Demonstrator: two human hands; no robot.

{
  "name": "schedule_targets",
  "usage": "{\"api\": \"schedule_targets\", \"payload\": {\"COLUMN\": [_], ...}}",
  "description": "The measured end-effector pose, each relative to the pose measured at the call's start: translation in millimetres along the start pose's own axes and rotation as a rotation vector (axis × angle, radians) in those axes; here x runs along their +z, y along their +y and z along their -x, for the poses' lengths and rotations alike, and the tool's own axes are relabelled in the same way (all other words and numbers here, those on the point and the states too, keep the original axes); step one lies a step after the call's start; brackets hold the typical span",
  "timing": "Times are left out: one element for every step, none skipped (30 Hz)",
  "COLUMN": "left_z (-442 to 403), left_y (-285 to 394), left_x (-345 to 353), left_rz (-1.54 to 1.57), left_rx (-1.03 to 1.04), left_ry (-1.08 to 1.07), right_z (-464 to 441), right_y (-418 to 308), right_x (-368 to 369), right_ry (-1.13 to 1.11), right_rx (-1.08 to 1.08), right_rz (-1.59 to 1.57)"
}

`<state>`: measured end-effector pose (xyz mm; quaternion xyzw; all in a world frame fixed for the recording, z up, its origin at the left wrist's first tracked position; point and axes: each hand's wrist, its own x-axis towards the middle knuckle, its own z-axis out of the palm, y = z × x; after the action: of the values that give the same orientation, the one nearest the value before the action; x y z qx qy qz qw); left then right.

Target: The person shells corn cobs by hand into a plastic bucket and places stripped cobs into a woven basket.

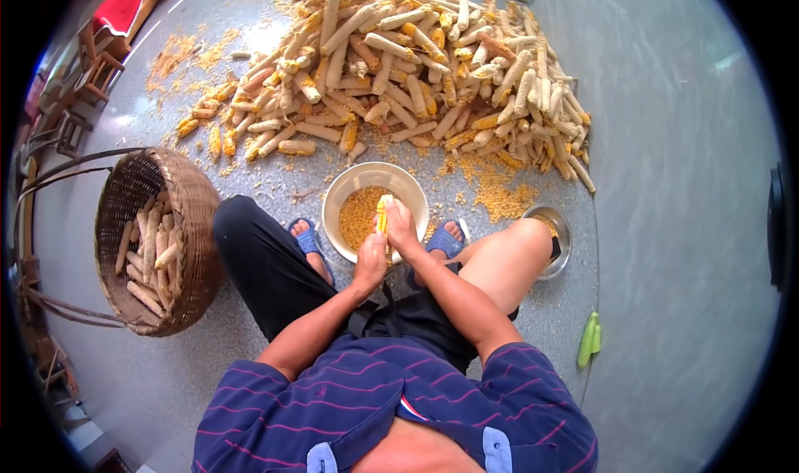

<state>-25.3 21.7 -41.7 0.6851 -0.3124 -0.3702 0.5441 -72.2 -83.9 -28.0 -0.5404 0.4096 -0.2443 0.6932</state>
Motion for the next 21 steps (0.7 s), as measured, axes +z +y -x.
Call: {"api": "schedule_targets", "payload": {"left_z": [1.2, 3.3, 4.5, 4.8, 4.4, 3.9, 3.2, 1.4, -1.0, -2.8, -4.1, -4.9, -5.4, -5.9, -6.3, -6.2, -6.4, -6.8, -6.5, -5.2, -3.7], "left_y": [5.1, 10.0, 17.0, 18.1, 19.4, 19.1, 18.7, 18.3, 17.2, 16.1, 14.7, 12.8, 10.9, 8.9, 4.1, -3.0, -9.2, -1.8, 5.4, 12.2, 25.9], "left_x": [-1.0, -1.5, -2.6, -3.4, -4.3, -4.7, -4.4, -3.2, -1.8, -0.9, 0.8, 3.3, 4.2, 3.3, 3.2, 5.1, 7.3, 7.0, 4.9, 1.5, -3.1], "left_rz": [0.000, 0.038, 0.075, 0.075, 0.152, 0.229, 0.231, 0.232, 0.233, 0.235, 0.118, 0.002, 0.005, 0.039, 0.072, 0.070, 0.067, 0.064, 0.063, 0.265, 0.467], "left_rx": [-0.002, -0.044, -0.084, -0.085, -0.188, -0.291, -0.292, -0.244, -0.195, -0.195, -0.130, -0.066, -0.069, -0.073, -0.075, -0.077, -0.077, -0.075, -0.076, -0.312, -0.550], "left_ry": [0.003, -0.007, -0.020, -0.021, -0.049, -0.074, -0.070, -0.049, -0.029, -0.027, 0.029, 0.084, 0.082, 0.066, 0.050, 0.049, 0.078, 0.109, 0.109, 0.058, 0.005], "right_z": [0.0, 0.0, 0.7, 1.2, 1.2, 2.2, 4.1, 6.1, 6.3, 6.5, 7.7, 7.5, 5.3, 5.1, 5.1, 5.4, 4.9, 2.8, 1.2, 2.5, 9.7], "right_y": [3.7, 7.5, 7.3, 6.8, 5.9, 0.9, -3.9, -8.6, -10.1, -9.9, -9.2, -3.4, 2.6, 7.5, 10.3, 13.2, 16.2, 20.6, 25.0, 29.8, 19.5], "right_x": [-0.8, -2.0, -1.9, -1.6, -1.2, 0.3, 2.0, 3.6, 3.9, 5.4, 8.3, 9.6, 12.5, 10.9, 10.4, 10.0, 9.5, 8.6, 7.6, 3.9, 2.4], "right_ry": [-0.003, 0.018, 0.040, 0.042, 0.036, 0.027, 0.023, 0.013, 0.005, 0.004, -0.009, -0.021, -0.001, 0.000, 0.017, 0.034, 0.036, 0.063, 0.089, 0.088, 0.099], "right_rx": [0.002, -0.051, -0.104, -0.103, -0.095, -0.085, -0.083, 0.042, 0.167, 0.168, 0.133, 0.099, 0.099, 0.102, 0.023, -0.056, -0.055, -0.076, -0.096, -0.095, -0.231], "right_rz": [0.000, 0.042, 0.084, 0.084, 0.047, 0.011, 0.013, -0.220, -0.452, -0.451, -0.385, -0.318, -0.224, -0.223, -0.102, 0.017, 0.015, 0.119, 0.222, 0.222, 0.345]}}
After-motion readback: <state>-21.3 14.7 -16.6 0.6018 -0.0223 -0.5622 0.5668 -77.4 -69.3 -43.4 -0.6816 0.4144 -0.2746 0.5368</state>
